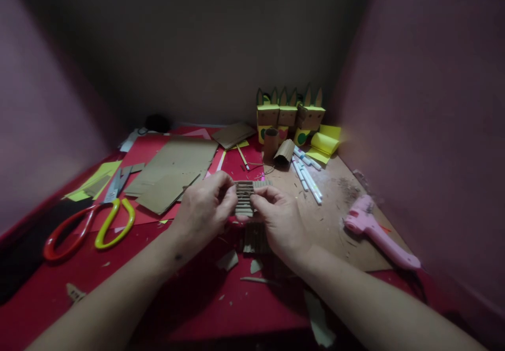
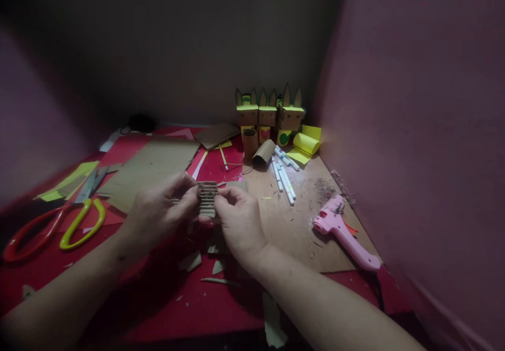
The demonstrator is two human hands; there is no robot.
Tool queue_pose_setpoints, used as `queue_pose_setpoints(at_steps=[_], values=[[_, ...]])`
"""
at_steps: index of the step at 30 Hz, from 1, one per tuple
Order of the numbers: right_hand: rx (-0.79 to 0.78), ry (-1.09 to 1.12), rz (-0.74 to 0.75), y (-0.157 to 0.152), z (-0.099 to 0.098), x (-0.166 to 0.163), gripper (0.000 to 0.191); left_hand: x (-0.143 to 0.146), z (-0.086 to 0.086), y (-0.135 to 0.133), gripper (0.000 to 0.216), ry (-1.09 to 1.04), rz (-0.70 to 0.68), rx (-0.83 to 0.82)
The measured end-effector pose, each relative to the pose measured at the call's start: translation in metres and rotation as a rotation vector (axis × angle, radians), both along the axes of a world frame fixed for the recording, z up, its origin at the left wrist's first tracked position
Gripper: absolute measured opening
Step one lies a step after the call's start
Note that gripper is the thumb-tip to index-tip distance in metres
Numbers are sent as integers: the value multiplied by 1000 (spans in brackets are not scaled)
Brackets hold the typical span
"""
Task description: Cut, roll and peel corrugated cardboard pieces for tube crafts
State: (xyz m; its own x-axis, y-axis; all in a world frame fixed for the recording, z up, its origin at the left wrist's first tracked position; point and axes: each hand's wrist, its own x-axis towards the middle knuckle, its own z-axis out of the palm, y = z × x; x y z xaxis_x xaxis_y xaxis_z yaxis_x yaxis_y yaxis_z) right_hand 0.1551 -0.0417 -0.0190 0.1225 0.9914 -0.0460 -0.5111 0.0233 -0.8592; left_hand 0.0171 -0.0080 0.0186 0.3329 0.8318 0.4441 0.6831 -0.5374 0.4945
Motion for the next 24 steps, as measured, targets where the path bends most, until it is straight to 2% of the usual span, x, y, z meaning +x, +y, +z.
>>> queue_pose_setpoints(at_steps=[3, 6, 10, 15, 19, 24], values=[[-16, 56, -15, 2, 0, 0, 13, -3, 3, 1, 15, -74, 34, -70], [-17, 67, -2, 1, 1, -1, 14, -3, 4, -1, 12, -65, -33, -16], [16, 12, -6, -2, 3, -1, 11, 1, 4, -5, 19, 20, -114, 31], [70, -104, -37, -8, 7, -1, 5, 6, 6, -5, 23, -104, -117, -159], [134, -198, -67, -10, 7, -2, 8, 6, 10, -6, 21, -153, -103, -241], [232, -304, -105, -12, 2, -2, 13, 4, 14, -11, 20, -103, -96, -156]])
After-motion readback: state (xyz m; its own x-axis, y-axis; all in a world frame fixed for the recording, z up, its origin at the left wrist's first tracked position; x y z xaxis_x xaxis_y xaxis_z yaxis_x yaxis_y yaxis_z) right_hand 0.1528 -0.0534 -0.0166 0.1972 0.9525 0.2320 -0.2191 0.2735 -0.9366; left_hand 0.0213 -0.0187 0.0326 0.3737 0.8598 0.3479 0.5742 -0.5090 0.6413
